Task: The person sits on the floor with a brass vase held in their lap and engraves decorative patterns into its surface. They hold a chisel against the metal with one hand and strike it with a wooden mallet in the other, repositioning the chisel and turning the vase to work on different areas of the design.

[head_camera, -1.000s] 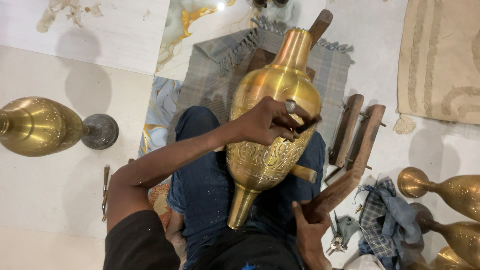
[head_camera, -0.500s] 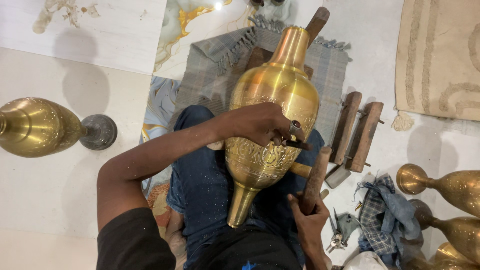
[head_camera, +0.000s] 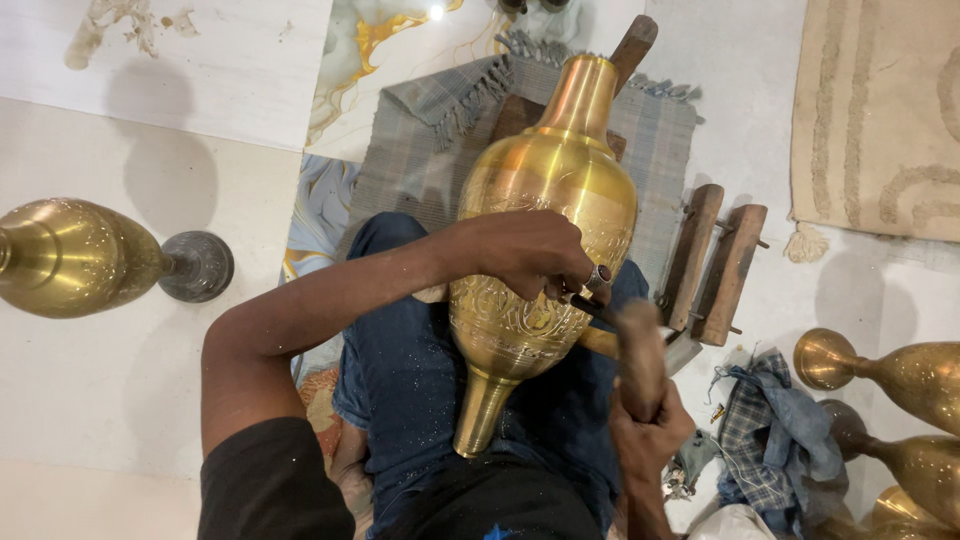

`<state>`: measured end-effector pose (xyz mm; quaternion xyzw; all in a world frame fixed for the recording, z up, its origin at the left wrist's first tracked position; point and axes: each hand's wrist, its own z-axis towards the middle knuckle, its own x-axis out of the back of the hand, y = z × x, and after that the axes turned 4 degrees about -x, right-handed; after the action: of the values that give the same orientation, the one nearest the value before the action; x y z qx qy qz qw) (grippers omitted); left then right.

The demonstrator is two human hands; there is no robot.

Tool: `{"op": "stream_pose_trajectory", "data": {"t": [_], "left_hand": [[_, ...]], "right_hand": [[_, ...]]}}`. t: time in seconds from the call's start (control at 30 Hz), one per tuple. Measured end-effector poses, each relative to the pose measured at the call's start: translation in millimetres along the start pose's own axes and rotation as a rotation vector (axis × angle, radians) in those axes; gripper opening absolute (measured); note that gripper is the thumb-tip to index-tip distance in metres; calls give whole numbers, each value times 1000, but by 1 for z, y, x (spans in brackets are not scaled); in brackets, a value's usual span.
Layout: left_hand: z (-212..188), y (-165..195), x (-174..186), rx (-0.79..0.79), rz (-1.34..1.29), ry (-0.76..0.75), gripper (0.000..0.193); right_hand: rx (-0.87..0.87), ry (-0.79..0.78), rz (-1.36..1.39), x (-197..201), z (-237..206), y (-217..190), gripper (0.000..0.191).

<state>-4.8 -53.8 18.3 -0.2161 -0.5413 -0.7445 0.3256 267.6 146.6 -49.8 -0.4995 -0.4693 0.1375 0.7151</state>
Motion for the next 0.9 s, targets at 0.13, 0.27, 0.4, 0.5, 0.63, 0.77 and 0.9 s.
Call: {"op": "stream_pose_trajectory", "data": {"t": [0.13, 0.27, 0.4, 0.5, 0.63, 0.77, 0.9], "left_hand": [[0, -1, -1, -23, 13, 13, 58], [4, -2, -3, -5, -2, 28, 54], [6, -4, -3, 6, 2, 7, 52], [4, -6, -2, 17, -10, -2, 49], [4, -7, -2, 12, 63, 15, 31], [6, -5, -1, -18, -24, 20, 47], [6, -5, 1, -34, -37, 16, 53]], "right_hand": [[-63, 3, 101, -4, -5, 9, 19], [179, 37, 266, 0, -10, 16, 32], [-24, 50, 65, 4, -9, 15, 15], [-40, 69, 29, 5, -5, 12, 18], [-82, -22, 57, 8, -1, 10, 19], [-21, 49, 304, 8, -4, 10, 15], [-87, 9, 69, 5, -4, 9, 22]]}}
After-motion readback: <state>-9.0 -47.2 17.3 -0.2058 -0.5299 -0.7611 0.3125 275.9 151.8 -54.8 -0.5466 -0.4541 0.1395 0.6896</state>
